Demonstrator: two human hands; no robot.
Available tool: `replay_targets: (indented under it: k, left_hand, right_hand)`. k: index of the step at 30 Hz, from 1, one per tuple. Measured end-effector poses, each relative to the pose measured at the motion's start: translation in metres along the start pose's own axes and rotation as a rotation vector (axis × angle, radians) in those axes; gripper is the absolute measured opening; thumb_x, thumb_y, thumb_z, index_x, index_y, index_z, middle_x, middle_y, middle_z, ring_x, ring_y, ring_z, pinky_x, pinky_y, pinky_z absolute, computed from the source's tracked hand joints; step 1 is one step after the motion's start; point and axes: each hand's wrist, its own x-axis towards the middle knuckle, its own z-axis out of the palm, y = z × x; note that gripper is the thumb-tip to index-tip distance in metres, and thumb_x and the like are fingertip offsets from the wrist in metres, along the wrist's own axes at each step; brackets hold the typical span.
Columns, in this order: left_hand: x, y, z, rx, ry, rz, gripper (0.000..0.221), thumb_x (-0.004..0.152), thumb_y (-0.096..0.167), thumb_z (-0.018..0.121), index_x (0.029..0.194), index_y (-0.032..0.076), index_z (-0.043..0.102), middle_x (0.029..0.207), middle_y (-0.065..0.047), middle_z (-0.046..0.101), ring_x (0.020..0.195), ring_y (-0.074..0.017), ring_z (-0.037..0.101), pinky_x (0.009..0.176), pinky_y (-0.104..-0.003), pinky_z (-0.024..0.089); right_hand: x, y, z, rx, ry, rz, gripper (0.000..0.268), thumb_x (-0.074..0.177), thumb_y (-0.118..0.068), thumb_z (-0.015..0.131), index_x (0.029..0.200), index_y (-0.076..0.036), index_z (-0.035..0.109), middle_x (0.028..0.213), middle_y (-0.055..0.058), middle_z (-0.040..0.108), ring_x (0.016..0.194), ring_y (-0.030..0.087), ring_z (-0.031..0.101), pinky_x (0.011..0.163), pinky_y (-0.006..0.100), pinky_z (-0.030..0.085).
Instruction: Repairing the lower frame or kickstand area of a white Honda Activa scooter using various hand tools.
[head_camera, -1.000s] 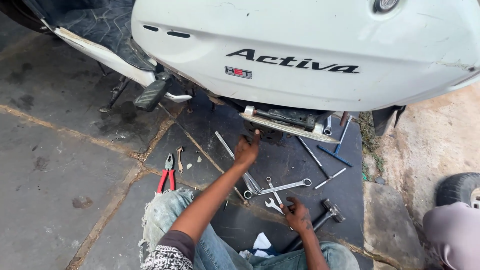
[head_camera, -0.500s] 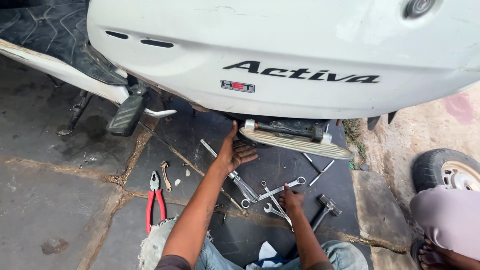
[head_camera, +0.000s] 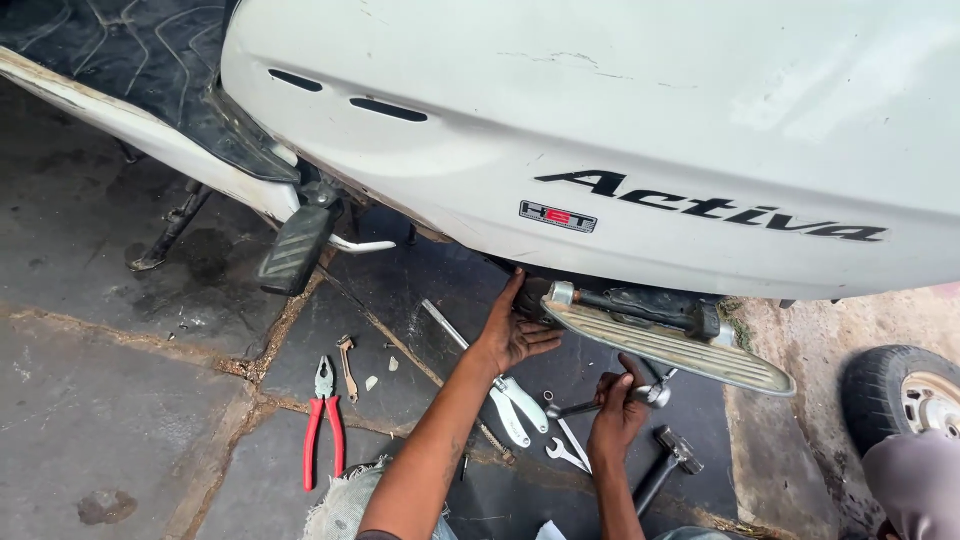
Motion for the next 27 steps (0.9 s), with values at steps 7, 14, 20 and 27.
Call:
replay_targets:
  k: [7,14,20,27]
  left_hand:
    - [-0.008,0.002,0.006,0.082,0.033,0.016,0.127,0.064,0.092,0.056,0.152,0.002,0.036,0.127,-0.031,0.059,0.116,-0.0395,0.064,0.096,-0.047,0.055]
    - [-0.002,0.001,0.001,0.149,0.031,0.099,0.108,0.072,0.093,0.055,0.134,0.005,0.061,0.095,-0.012,0.068,0.079,-0.0192,0.067,0.064,-0.032,0.056]
    - [-0.027,0.015,0.019,0.198,0.021,0.045,0.099,0.074,0.095,0.044,0.117,0.008,0.067,0.077,-0.007,0.066,0.060,-0.0125,0.063,0.050,-0.027,0.052]
    - [-0.018,0.007,0.011,0.253,0.001,0.081,0.101,0.070,0.100,0.041,0.107,0.011,0.070,0.064,0.001,0.059,0.049,-0.0092,0.050,0.045,-0.028,0.038]
  right_hand:
    - [-0.012,-0.079,0.100,-1.044,-0.564,-0.190,0.064,0.094,-0.040,0.061,0.137,0.003,0.042,0.077,0.017,0.071,0.066,0.031,0.073,0.057,0.044,0.055]
    - [0.021,-0.040,0.097,-1.072,-0.719,-0.023,0.061,0.111,-0.049,0.031,0.124,0.005,0.056,0.063,0.016,0.064,0.062,0.028,0.062,0.068,0.046,0.048]
    - [0.035,0.014,0.074,-0.749,-0.500,0.047,0.064,0.112,-0.045,0.033,0.087,0.006,0.061,0.063,0.012,0.053,0.056,0.022,0.051,0.054,0.039,0.043]
    - [0.019,-0.018,0.115,-0.797,-0.460,-0.048,0.056,0.109,-0.045,0.038,0.096,0.000,0.070,0.070,0.013,0.069,0.062,0.023,0.066,0.058,0.036,0.052]
